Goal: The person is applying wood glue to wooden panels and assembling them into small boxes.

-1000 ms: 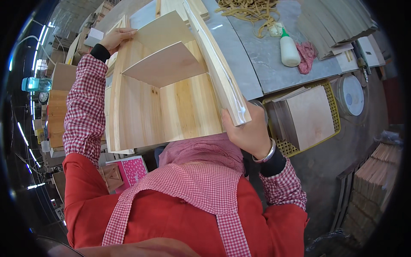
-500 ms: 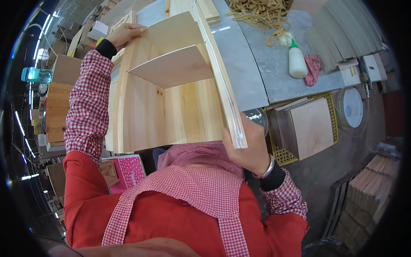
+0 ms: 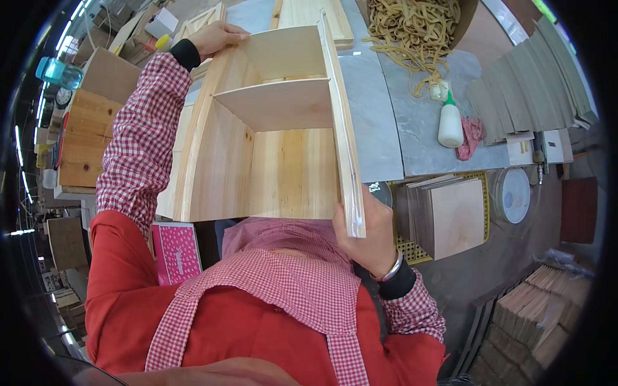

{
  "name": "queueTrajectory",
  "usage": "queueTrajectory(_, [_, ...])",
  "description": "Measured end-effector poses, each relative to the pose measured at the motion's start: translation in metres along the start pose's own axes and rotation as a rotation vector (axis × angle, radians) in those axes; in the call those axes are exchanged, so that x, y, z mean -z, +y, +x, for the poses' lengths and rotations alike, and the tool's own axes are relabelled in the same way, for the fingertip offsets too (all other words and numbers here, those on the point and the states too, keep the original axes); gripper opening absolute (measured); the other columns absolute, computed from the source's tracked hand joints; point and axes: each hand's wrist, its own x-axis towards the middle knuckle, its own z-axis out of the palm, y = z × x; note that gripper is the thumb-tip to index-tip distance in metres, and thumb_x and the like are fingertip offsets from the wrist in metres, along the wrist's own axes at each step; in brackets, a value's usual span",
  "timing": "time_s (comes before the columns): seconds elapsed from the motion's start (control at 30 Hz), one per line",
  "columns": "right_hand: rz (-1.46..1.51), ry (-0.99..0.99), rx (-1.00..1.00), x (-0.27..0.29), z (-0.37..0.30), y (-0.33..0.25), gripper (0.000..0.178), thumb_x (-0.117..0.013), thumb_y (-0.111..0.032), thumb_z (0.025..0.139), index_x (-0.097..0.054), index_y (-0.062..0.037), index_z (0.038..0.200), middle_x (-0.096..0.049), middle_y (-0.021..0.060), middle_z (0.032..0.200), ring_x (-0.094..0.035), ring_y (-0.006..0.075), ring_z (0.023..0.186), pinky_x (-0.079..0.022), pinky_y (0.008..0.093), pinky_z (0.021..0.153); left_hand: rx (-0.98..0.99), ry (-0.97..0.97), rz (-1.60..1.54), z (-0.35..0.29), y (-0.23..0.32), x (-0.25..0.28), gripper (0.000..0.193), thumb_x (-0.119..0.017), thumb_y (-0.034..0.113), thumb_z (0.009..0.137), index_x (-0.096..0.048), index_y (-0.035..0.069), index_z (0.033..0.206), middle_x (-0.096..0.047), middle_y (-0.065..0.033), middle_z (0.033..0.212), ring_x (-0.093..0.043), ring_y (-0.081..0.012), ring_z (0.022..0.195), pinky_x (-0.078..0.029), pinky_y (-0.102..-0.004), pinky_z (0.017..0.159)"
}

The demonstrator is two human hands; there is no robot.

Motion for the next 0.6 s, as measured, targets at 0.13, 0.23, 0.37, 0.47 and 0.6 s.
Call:
queueTrajectory(0.13, [-0.050, -0.016, -0.017, 0.000, 0.001, 0.012, 0.026, -0.063, -0.003, 0.077, -0.057, 0.0036, 0.101, -0.059, 0.0174, 0.072, -0.061, 0.0352, 0.061, -0.049, 0.0366, 0.056, -0.067, 0.049, -0.023, -0.002, -0.010, -0.010, 0.031, -0.061, 0.028, 0.092, -0.067, 0.006, 0.114, -0.067, -0.0055, 0.097, -0.061, -0.0093, 0.080, -0.050, -0.0253, 0.068])
queueTrajectory(0.23, [-0.095, 0.040, 0.042, -0.003, 0.004, 0.020, 0.023, -0.064, -0.003, 0.077, -0.058, 0.0029, 0.098, -0.060, 0.0165, 0.072, -0.061, 0.0331, 0.060, -0.049, 0.0359, 0.055, -0.266, 0.222, -0.034, -0.017, -0.011, -0.016, 0.033, -0.062, 0.029, 0.092, -0.067, 0.006, 0.114, -0.065, -0.0108, 0.107, -0.059, -0.0142, 0.102, -0.048, -0.0303, 0.087])
queueTrajectory(0.37, [-0.111, 0.157, 0.126, -0.015, -0.001, 0.027, 0.016, -0.064, -0.002, 0.079, -0.060, 0.0026, 0.094, -0.062, 0.0151, 0.071, -0.063, 0.0293, 0.060, -0.049, 0.0352, 0.055, -0.537, 0.134, 0.192, -0.088, 0.007, -0.046, 0.033, -0.063, 0.028, 0.090, -0.067, 0.004, 0.112, -0.051, -0.0175, 0.133, -0.043, -0.0227, 0.127, -0.036, -0.0334, 0.103])
queueTrajectory(0.47, [-0.077, 0.088, 0.080, -0.012, 0.002, 0.019, 0.013, -0.064, -0.002, 0.080, -0.061, 0.0031, 0.091, -0.063, 0.0141, 0.070, -0.064, 0.0271, 0.060, -0.049, 0.0349, 0.056, -0.582, 0.141, 0.251, -0.111, 0.006, -0.058, 0.030, -0.064, 0.026, 0.090, -0.069, 0.003, 0.108, -0.045, -0.0177, 0.141, -0.043, -0.0252, 0.129, -0.038, -0.0326, 0.101])
queueTrajectory(0.6, [-0.107, 0.047, 0.075, -0.011, 0.007, 0.018, 0.013, -0.064, -0.002, 0.081, -0.062, 0.0040, 0.092, -0.064, 0.0135, 0.069, -0.065, 0.0270, 0.060, -0.051, 0.0345, 0.057, -0.516, 0.120, 0.215, -0.102, -0.002, -0.060, 0.027, -0.064, 0.023, 0.089, -0.071, 0.000, 0.101, -0.035, -0.0163, 0.148, -0.045, -0.0274, 0.127, -0.037, -0.0335, 0.101])
